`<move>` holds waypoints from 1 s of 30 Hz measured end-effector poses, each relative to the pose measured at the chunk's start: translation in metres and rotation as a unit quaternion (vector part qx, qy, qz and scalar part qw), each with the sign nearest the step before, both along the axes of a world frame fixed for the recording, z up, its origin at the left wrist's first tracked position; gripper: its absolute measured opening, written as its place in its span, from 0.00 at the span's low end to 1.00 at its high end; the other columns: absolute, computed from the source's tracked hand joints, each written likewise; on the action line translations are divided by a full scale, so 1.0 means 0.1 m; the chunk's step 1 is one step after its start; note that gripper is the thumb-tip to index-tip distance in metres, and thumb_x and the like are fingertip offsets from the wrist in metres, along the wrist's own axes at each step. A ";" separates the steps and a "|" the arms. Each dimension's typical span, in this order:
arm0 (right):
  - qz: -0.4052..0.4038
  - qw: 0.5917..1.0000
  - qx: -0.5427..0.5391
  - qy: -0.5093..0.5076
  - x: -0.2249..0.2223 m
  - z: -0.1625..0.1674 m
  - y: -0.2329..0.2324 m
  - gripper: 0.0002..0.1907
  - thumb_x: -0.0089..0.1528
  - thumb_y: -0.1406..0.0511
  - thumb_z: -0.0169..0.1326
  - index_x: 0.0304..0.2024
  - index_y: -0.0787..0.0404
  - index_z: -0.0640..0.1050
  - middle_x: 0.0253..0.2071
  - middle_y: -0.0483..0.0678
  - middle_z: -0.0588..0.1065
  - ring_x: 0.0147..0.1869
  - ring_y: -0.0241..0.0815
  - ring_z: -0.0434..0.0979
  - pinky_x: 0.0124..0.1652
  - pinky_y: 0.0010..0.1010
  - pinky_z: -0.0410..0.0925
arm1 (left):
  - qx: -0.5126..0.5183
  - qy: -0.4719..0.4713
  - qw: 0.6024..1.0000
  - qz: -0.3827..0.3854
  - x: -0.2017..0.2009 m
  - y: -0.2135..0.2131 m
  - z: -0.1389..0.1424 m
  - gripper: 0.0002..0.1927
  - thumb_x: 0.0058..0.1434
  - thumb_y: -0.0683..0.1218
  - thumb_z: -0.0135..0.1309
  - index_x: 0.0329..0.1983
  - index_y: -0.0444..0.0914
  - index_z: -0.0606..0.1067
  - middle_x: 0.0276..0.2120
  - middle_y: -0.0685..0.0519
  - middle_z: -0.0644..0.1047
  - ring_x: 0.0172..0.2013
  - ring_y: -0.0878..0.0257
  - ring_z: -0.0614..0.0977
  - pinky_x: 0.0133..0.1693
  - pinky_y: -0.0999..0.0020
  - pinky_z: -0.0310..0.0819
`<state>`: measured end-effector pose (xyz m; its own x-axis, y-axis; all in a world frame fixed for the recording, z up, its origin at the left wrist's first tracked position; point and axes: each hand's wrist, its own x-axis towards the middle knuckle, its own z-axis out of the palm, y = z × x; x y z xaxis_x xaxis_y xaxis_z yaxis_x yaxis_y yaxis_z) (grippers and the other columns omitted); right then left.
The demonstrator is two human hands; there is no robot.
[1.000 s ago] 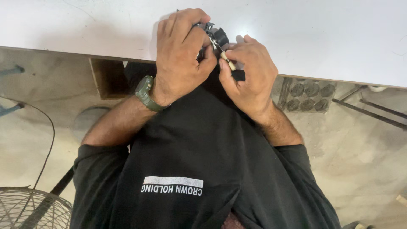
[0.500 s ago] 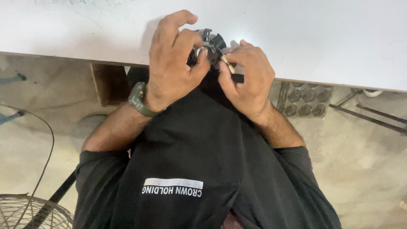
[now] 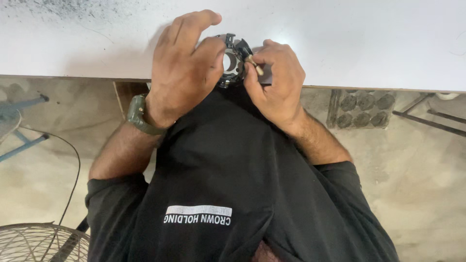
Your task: The person repeatedly trims small black mechanical parts on a white table using a handheld blade. They hold each part with one hand and scrape or shave its edges with the other, then place the finished piece aside. The process is repeated for multiple similar parts.
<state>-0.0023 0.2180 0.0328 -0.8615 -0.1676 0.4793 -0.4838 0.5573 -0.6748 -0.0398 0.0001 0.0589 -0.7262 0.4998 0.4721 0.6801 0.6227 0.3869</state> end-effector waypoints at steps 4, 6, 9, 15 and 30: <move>0.001 1.000 0.014 -0.013 -0.01 0.01 0.02 0.11 0.64 0.75 0.62 0.46 0.64 0.74 0.42 0.51 0.77 0.47 0.52 0.78 0.65 0.53 0.73 | -0.027 0.005 0.999 -0.042 -0.01 0.02 0.03 0.09 0.58 0.39 0.64 0.40 0.36 0.76 0.55 0.49 0.72 0.53 0.52 0.77 0.51 0.57 0.74; 0.003 1.000 0.010 -0.008 0.00 0.00 0.03 0.12 0.64 0.75 0.62 0.46 0.63 0.74 0.44 0.52 0.77 0.51 0.53 0.79 0.67 0.56 0.69 | -0.007 -0.067 0.996 -0.050 0.00 0.05 0.02 0.08 0.64 0.39 0.63 0.45 0.37 0.77 0.58 0.50 0.73 0.52 0.54 0.77 0.51 0.59 0.75; 0.013 1.000 -0.004 0.023 0.03 -0.03 0.03 0.12 0.63 0.75 0.63 0.45 0.63 0.74 0.44 0.52 0.77 0.54 0.53 0.79 0.69 0.59 0.64 | 0.056 -0.087 0.994 -0.027 0.02 0.06 -0.02 0.08 0.68 0.37 0.60 0.48 0.35 0.75 0.55 0.51 0.74 0.51 0.54 0.79 0.51 0.60 0.76; 0.026 0.999 0.018 0.044 0.06 -0.13 -0.01 0.13 0.61 0.75 0.65 0.43 0.62 0.75 0.40 0.49 0.76 0.57 0.52 0.78 0.71 0.59 0.59 | 0.097 -0.117 0.988 -0.012 0.09 0.04 -0.06 0.09 0.68 0.37 0.61 0.48 0.36 0.74 0.50 0.51 0.76 0.45 0.54 0.81 0.45 0.61 0.77; 0.044 0.996 0.038 0.068 0.03 -0.16 -0.02 0.15 0.58 0.75 0.67 0.42 0.61 0.75 0.39 0.49 0.76 0.56 0.51 0.77 0.70 0.57 0.59 | 0.087 -0.104 0.991 -0.009 0.15 0.00 -0.16 0.10 0.64 0.36 0.59 0.45 0.35 0.71 0.53 0.50 0.74 0.44 0.54 0.81 0.43 0.62 0.78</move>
<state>0.0005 0.2164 0.0171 -0.7698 -0.2799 0.5736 -0.6172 0.5555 -0.5572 -0.0248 0.0005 0.0434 -0.8087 0.4375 0.3932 0.5845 0.5226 0.6206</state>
